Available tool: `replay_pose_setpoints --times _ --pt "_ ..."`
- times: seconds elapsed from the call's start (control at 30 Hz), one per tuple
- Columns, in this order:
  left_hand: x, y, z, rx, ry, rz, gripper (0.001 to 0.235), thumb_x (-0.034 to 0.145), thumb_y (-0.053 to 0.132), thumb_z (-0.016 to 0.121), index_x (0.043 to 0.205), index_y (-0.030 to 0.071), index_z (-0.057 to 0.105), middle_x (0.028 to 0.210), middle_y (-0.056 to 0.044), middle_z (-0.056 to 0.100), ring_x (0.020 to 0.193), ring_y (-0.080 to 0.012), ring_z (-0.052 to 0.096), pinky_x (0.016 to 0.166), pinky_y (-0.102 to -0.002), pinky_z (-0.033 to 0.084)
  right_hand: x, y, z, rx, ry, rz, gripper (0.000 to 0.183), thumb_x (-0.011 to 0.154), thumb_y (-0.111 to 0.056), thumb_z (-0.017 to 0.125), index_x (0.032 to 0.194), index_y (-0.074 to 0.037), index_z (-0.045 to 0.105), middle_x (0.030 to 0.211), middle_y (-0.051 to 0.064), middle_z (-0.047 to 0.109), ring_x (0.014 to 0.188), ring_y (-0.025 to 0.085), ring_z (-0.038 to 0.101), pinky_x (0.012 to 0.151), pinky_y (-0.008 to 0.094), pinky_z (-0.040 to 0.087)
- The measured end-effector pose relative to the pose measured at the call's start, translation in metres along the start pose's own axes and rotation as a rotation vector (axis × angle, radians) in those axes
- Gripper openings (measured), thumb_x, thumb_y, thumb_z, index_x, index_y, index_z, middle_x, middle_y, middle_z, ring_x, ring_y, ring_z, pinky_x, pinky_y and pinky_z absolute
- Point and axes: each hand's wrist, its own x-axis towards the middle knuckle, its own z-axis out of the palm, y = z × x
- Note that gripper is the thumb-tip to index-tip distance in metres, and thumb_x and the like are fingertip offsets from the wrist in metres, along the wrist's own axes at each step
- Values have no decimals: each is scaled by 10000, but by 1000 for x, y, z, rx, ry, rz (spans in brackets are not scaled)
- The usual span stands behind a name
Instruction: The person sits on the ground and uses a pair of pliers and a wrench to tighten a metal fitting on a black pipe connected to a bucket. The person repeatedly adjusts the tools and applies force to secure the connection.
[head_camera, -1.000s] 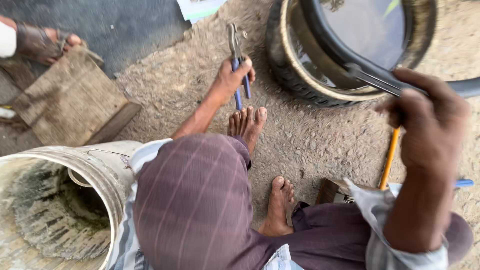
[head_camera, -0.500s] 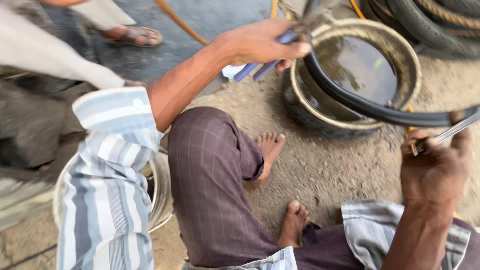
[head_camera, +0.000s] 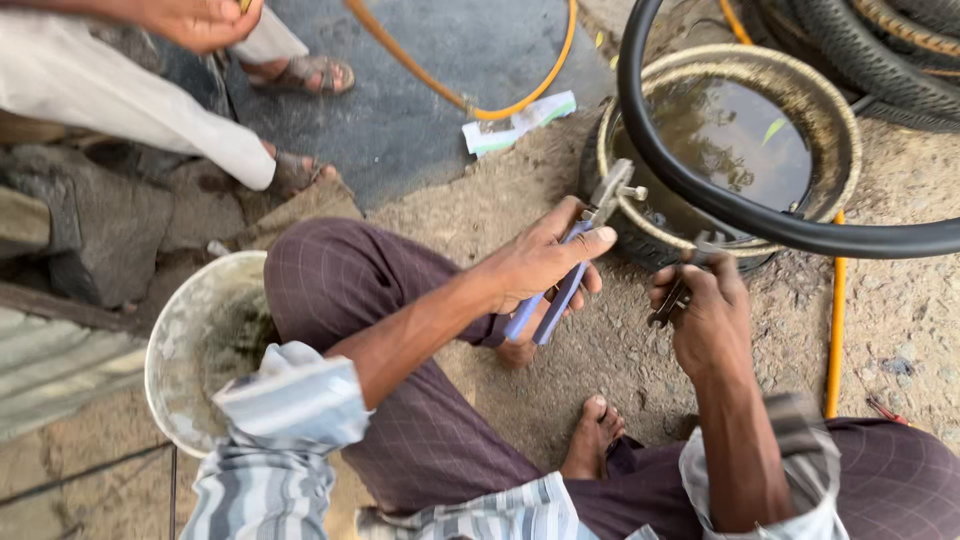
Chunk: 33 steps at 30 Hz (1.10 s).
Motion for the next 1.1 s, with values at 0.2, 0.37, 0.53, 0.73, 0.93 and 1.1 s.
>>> replay_pose_setpoints --times 0.2,0.37,0.53,0.73,0.93,1.1 --pt "33 -61 0 -76 -70 -50 483 896 100 609 1349 37 454 884 -167 673 594 -197 646 475 -296 556 -5 9 21 -201 -39 -278 227 1062 -152 617 1257 -82 526 777 26 571 564 78 468 473 233 384" --pt "47 -89 23 22 -126 -76 586 853 125 620 1409 88 437 869 -143 681 600 -181 632 473 -300 533 -8 12 16 -313 -39 -343 152 1093 -178 603 1152 -49 549 867 51 675 628 72 542 526 225 454" --pt "54 -91 28 335 -66 9 582 846 208 624 1404 78 521 795 -103 672 588 -181 650 504 -349 541 3 20 5 -411 -16 -388 131 1087 -130 633 1125 -41 545 876 65 693 669 90 584 577 234 484" --pt "68 -106 28 623 51 141 571 822 262 667 1341 74 520 691 -43 654 573 -167 617 844 -438 398 17 33 -5 -496 32 -327 91 1073 -122 644 1093 -42 605 871 72 665 686 113 612 587 258 525" --pt "83 -132 28 557 20 85 305 866 303 661 975 21 698 633 -23 551 538 -160 521 693 -416 497 28 47 -9 -608 46 -310 104 1080 -123 620 1072 -22 600 865 94 682 689 142 654 582 282 576" --pt "95 -143 21 486 -61 -14 261 808 233 625 976 36 654 588 -45 522 488 -168 486 469 -354 419 36 63 -15 -537 42 -250 149 1104 -149 641 1081 -13 584 888 113 670 692 151 626 571 275 520"
